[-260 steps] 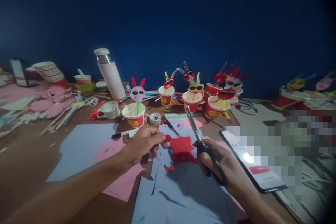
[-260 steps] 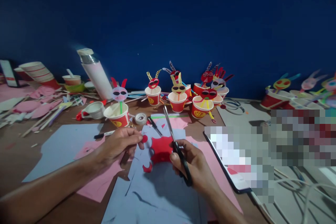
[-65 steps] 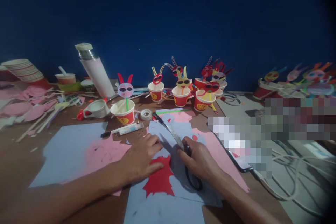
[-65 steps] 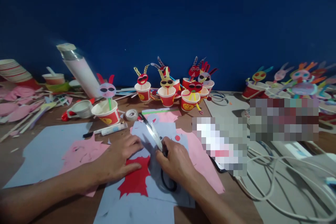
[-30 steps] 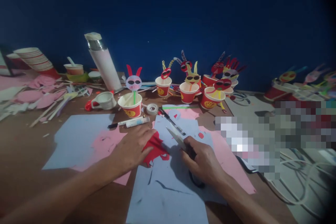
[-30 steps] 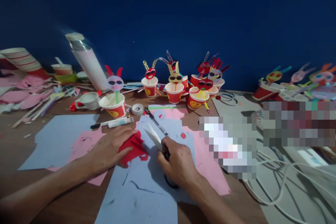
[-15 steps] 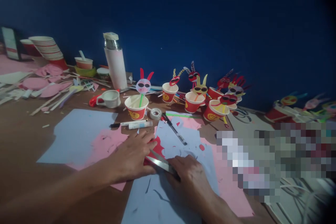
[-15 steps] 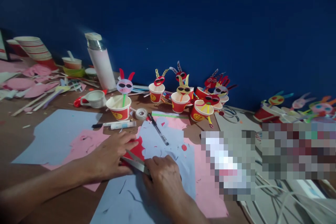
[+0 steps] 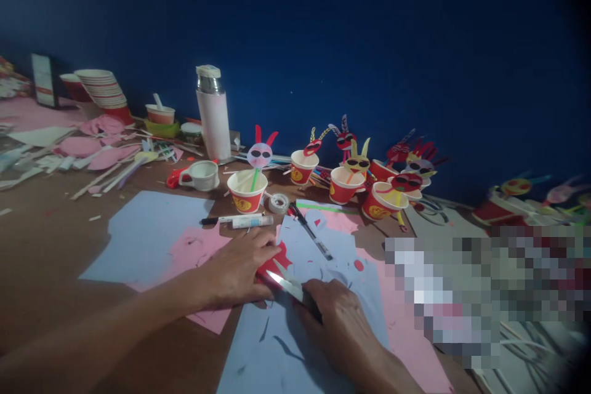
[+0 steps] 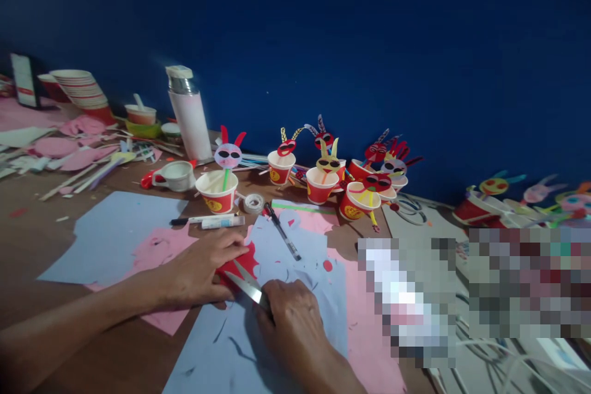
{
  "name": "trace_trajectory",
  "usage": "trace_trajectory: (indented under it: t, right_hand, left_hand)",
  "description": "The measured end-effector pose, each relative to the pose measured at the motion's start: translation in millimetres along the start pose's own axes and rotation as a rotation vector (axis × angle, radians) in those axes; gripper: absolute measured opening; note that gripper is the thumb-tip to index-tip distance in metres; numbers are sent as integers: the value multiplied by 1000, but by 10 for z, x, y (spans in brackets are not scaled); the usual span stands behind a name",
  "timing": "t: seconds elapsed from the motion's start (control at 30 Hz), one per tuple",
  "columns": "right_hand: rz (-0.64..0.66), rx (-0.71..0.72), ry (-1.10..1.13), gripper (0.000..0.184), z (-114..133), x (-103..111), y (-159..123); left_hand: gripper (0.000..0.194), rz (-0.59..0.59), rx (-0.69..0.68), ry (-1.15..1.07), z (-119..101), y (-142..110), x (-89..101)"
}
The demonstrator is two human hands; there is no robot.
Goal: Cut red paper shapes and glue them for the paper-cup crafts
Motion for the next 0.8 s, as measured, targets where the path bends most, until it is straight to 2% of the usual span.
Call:
trace_trajectory:
  t: [0.07,0.17,0.23,0.33,0.4,0.47,0.5,0.6,0.7,0.8]
  right_hand:
    - [-5,17,28,4,-3,38,-29]
    - [2,-37,164,9,37,176,-75]
    - [100,-40,385,13,110,256,-108]
    - [332,129,789,22,235,311,-166]
    - [309,48,845,22,170,301,-161]
    - [174,-141,724,19,11,266,-131]
    - [112,-191,640,17,-63,250,-114]
    - [1,-137,325,12,-187,205,-58]
    - [-9,-42,30,8,-203,152,-27]
    - [28,-50,-42,7,-196,118,-28]
  left_hand:
    - [55,-10,-13,-7,-6,0,3]
    - [55,-11,-34,-13,7,-7,2]
    - [55,-6,-29,-15,31,-16,-3]
    - [55,-1,-11,-13,54,-19,-10]
    - [53,-2,-17,0,44,-10,-11]
    - [51,-6,-34,10,17,3,-3]
    - [49,-3,-41,10,2,7,1]
    - [44,5,-46,8,-28,0,18]
    - [51,29,-42,39,-17,-33,12]
    - [59,65,-18,71,14,-57,-13]
Point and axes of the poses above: each hand's wrist, its own y-axis towards the middle knuckle, its own x-axis out of the back of the hand, z = x × y, the point moved 3 cm from there along y, towards the middle knuckle, and after that the axes turned 10 degrees about -z, right-handed, at the moved point
